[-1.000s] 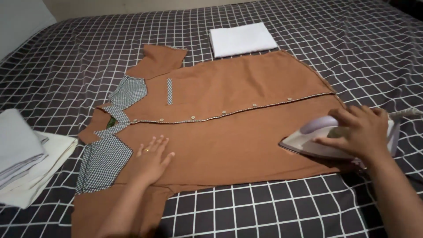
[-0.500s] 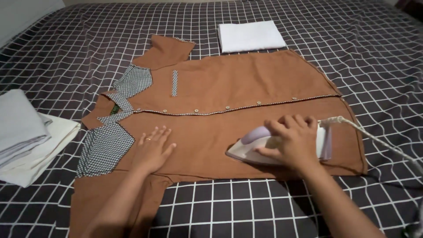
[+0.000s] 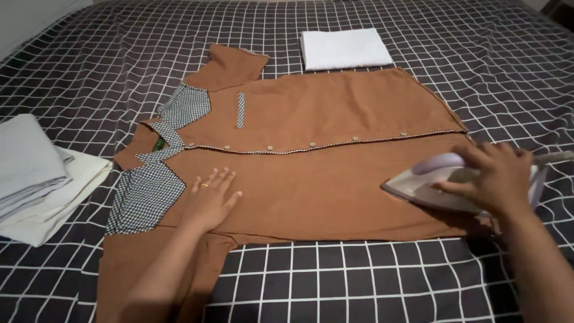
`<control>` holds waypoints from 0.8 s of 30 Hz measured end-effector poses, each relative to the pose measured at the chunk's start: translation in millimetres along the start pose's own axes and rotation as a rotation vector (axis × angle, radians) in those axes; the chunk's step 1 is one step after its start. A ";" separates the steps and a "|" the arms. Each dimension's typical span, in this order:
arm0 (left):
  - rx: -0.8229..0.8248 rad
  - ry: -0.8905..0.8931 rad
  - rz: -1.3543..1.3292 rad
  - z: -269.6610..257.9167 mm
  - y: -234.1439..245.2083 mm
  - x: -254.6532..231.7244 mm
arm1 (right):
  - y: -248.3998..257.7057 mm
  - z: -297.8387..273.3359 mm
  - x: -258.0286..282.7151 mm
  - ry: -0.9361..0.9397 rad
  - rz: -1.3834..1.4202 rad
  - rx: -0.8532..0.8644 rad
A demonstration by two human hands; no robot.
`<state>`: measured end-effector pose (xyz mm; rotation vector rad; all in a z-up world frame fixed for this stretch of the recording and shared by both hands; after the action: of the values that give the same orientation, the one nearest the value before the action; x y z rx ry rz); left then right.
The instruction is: The recorder is ironing a brown shirt on a bed with a checkered sheet.
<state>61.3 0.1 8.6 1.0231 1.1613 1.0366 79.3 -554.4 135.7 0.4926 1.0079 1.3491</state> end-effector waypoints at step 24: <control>0.011 0.033 -0.052 -0.2 0.3 -1.4 | 72.3 14.0 159.7 0.136 0.306 -0.186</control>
<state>60.9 -1.2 9.1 0.9828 1.2151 1.0104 35.7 -384.7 151.3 0.4301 0.9308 1.7519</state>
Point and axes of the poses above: each hand's wrist, its own z-axis towards the middle knuckle, its own y-axis out of the back of the hand, x = y × z, the point moved 7 cm from there along z, towards the middle knuckle, and after that the axes turned 6 degrees about -z, right-handed, at the moved point
